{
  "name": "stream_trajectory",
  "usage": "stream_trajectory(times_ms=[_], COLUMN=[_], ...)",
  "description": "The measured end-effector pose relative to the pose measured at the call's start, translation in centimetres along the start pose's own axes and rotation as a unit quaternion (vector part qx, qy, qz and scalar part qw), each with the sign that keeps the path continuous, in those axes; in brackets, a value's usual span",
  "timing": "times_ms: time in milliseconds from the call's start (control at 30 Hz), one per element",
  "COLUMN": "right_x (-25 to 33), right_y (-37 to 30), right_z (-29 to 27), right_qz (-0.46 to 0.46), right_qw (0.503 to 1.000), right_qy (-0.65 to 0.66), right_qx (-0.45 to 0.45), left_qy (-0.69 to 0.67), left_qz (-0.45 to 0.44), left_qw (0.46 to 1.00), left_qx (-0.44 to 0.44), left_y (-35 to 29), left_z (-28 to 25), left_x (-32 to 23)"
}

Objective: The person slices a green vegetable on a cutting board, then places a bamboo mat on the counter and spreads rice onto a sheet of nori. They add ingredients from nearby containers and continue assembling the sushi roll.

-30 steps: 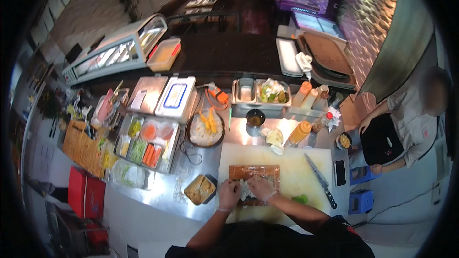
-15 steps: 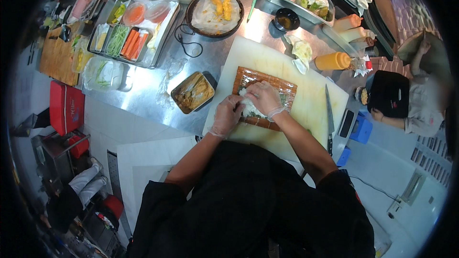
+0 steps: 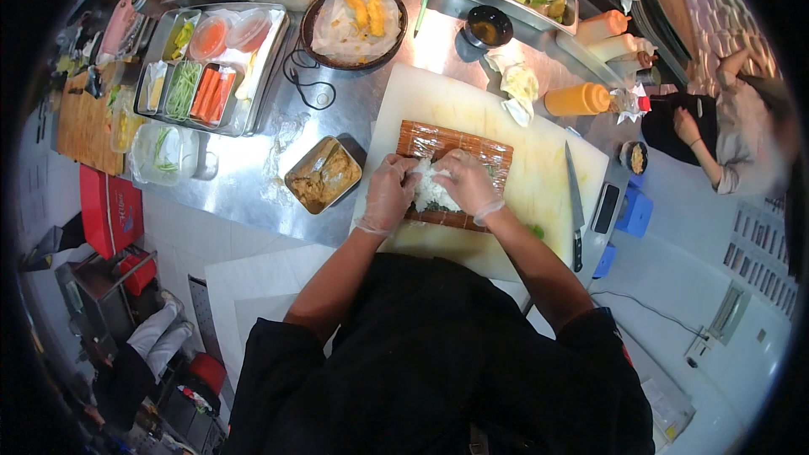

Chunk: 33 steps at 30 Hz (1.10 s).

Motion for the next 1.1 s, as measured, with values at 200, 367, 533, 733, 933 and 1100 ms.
stream_trajectory(times_ms=[200,367,533,733,933,1100], right_x=[-0.7,3.2,-2.0,-2.6,-3.3,-6.9], right_y=[0.9,-2.9,-3.1,-4.7,-4.0,-6.8], right_z=[0.4,-1.6,-2.5,-4.9,-4.0,-5.3], right_qz=[0.046,-0.147,0.023,0.038,0.019,0.086], right_qw=[0.997,0.979,0.992,0.986,0.992,0.975], right_qy=[0.02,-0.09,-0.042,0.055,0.024,0.05], right_qx=[-0.052,-0.108,-0.114,-0.155,-0.121,-0.2], left_qy=[0.029,0.05,0.037,0.15,0.154,0.201], left_qz=[0.077,-0.03,-0.026,0.023,0.139,0.129], left_qw=[0.996,0.998,0.999,0.988,0.977,0.97], left_qx=[-0.02,-0.003,0.006,-0.035,0.049,0.055], left_y=[-1.3,0.9,1.0,0.5,1.3,1.2], left_z=[-0.9,0.4,0.5,0.3,4.3,4.8], left_x=[-2.1,-0.7,-1.1,-3.7,-6.0,-5.6])
Point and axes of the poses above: each hand's wrist, its own y-axis towards the middle knuckle, its own z-axis out of the palm, x = y × z, the point moved 10 cm from there along y, towards the middle knuckle, and after that the axes turned 7 degrees about y, right-handed, at the moved point
